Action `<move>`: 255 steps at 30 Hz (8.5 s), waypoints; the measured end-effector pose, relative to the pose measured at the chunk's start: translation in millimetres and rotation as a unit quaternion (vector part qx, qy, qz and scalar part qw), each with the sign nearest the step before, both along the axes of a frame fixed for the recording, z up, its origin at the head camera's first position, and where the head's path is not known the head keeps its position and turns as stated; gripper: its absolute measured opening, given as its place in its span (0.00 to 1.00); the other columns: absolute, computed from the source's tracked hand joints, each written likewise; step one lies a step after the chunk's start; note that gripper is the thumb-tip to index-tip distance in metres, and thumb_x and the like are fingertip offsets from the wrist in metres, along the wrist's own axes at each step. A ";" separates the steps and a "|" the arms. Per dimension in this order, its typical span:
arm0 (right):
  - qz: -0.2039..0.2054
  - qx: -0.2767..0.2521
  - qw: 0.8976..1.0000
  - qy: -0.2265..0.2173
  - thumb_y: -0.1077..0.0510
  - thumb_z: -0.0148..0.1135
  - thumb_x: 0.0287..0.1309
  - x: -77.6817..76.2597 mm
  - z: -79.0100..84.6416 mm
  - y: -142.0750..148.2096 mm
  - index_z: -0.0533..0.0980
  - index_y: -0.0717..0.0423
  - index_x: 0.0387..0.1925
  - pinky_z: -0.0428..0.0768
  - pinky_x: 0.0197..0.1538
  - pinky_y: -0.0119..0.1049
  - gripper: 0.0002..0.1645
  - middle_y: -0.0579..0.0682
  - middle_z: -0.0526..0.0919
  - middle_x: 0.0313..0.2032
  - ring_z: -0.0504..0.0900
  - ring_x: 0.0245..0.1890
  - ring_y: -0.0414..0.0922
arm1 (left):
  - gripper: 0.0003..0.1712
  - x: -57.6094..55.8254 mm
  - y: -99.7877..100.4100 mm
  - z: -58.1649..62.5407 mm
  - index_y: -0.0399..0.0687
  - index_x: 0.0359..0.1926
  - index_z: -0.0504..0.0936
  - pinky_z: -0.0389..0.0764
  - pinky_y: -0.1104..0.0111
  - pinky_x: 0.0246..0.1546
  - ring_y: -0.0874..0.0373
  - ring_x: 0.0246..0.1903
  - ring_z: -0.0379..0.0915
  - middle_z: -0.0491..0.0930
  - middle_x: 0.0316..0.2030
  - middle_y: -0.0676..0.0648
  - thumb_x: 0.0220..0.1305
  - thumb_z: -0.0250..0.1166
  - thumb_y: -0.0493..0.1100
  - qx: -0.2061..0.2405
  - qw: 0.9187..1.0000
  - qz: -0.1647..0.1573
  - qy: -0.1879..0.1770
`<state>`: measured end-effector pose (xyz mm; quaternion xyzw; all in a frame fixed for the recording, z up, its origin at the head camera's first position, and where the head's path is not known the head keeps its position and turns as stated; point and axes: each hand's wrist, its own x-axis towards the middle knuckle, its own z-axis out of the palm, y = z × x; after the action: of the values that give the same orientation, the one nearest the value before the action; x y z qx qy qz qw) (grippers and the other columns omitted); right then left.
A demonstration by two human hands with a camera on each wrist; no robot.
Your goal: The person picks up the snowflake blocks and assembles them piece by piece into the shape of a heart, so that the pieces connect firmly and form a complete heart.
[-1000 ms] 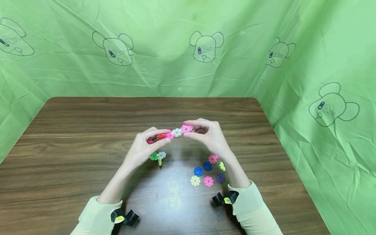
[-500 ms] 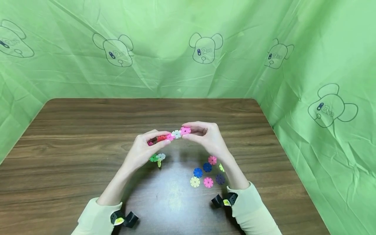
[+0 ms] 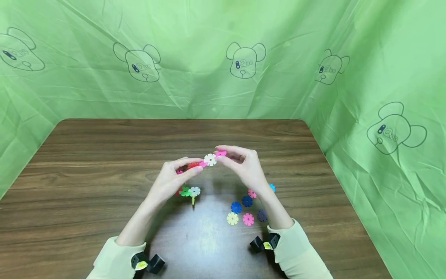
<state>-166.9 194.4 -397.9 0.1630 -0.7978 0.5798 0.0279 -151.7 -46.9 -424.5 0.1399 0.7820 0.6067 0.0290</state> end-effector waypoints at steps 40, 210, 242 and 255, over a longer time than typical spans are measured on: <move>-0.005 -0.050 0.999 -0.007 0.50 0.60 0.74 -4.2 -9.2 -6.1 0.79 0.49 0.65 0.85 0.56 0.37 0.22 0.55 0.89 0.52 0.92 0.42 0.47 | 0.28 -0.5 -1.1 3.3 0.54 0.64 0.82 0.63 0.71 0.26 0.60 0.22 0.62 0.70 0.22 0.50 0.81 0.46 0.62 0.144 0.978 -0.056 -0.143; -0.040 -0.110 0.993 0.027 0.67 0.76 0.54 -10.1 -4.5 15.5 0.86 0.59 0.34 0.82 0.31 0.28 0.06 0.44 0.91 0.32 0.88 0.27 0.42 | 0.16 2.8 -2.3 0.1 0.61 0.51 0.89 0.67 0.72 0.28 0.58 0.31 0.66 0.79 0.32 0.51 0.62 0.75 0.50 0.014 1.000 -0.007 -0.025; 0.096 0.139 0.948 0.270 0.65 0.83 0.43 -4.2 -3.6 2.9 0.86 0.52 0.51 0.70 0.72 0.36 0.28 0.53 0.84 0.58 0.75 0.66 0.52 | 0.18 2.3 -0.2 2.5 0.47 0.56 0.85 0.61 0.75 0.23 0.62 0.24 0.63 0.81 0.36 0.51 0.73 0.64 0.51 0.108 0.979 -0.059 -0.164; 0.118 0.171 0.945 0.251 0.67 0.79 0.48 -2.6 -5.4 0.6 0.88 0.49 0.47 0.76 0.59 0.29 0.22 0.49 0.88 0.50 0.81 0.54 0.44 | 0.23 1.4 -1.8 1.4 0.48 0.66 0.76 0.68 0.75 0.26 0.63 0.25 0.67 0.75 0.30 0.50 0.78 0.58 0.51 0.135 0.966 -0.101 -0.197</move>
<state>-169.5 195.0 -403.3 0.3984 -0.8273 0.3740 0.1305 -150.3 -48.7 -423.1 0.0989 0.6534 0.7162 0.2246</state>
